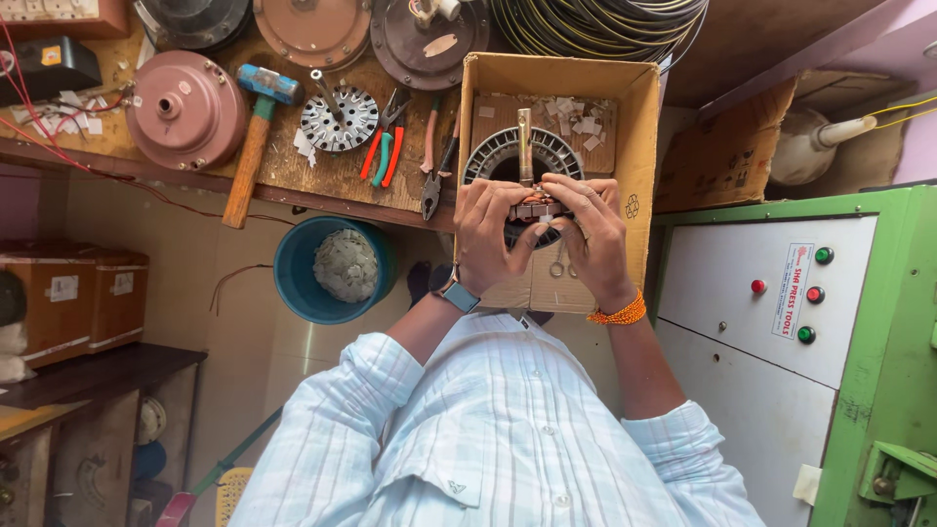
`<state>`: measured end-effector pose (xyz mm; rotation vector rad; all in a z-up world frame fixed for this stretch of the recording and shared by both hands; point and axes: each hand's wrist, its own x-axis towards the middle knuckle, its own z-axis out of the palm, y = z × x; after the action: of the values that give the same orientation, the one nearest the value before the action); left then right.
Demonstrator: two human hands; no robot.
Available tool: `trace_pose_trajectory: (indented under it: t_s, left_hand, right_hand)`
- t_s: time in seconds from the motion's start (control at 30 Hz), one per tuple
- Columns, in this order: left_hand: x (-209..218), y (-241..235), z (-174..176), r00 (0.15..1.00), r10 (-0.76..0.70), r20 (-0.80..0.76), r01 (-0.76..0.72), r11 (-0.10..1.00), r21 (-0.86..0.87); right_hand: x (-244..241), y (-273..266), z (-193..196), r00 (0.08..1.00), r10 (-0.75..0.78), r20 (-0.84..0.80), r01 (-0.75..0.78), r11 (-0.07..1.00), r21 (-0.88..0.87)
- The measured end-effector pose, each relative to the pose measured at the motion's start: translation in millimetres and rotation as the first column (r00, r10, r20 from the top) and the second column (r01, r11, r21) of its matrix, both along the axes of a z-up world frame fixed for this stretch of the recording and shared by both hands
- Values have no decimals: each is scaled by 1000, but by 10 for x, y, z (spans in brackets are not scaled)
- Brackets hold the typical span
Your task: The person works on a motor stator placed in a cardboard box, repeatedly inserting small white insulating pieces into the copper windings and trimming them with scissors. The person handles the stator and uses scissors to cut the insulation to fit.
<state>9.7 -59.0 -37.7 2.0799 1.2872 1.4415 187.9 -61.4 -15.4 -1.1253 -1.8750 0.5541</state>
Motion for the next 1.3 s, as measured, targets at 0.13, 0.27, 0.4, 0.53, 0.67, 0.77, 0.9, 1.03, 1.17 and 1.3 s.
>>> trace_pose_trajectory:
  t_s: [0.13, 0.27, 0.4, 0.53, 0.67, 0.77, 0.9, 1.03, 1.17, 1.3]
  left_hand:
    - [0, 9, 16, 1000, 2, 25, -1, 1000, -19]
    - [21, -13, 45, 999, 3, 43, -1, 999, -44]
    - [59, -19, 31, 998, 31, 63, -23, 992, -122]
    - [11, 16, 22, 998, -15, 58, 21, 996, -88]
    - [-36, 5, -24, 997, -57, 55, 61, 996, -60]
    - [-95, 37, -79, 986, -133, 101, 144, 983, -112]
    - [-190, 91, -115, 974, -192, 125, 201, 977, -65]
    - [-184, 222, 20, 977, -184, 111, 196, 975, -105]
    - [-247, 534, 308, 956, -294, 10, 288, 931, -226]
    - [-235, 754, 600, 901, -404, -161, 323, 870, -372]
  right_hand:
    - [-40, 0, -15, 999, -29, -14, 30, 1000, 3]
    - [-70, -26, -2, 998, -48, -28, 47, 999, -27]
    - [-76, -15, 39, 997, -64, -46, 59, 993, -103]
    - [-37, 12, 57, 995, -48, -87, 34, 988, -151]
    - [49, -41, -144, 793, -79, -605, -112, 956, -271]
    - [181, -17, -460, 732, -448, -513, 227, 871, -436]
    - [328, 252, -1022, 860, -479, -174, 323, 776, -541]
    - [375, 617, -1499, 850, -518, -100, 444, 805, -394]
    - [409, 1055, -1713, 863, -503, 45, 503, 846, -180]
    - [423, 1356, -1790, 839, -460, 290, 522, 831, -192]
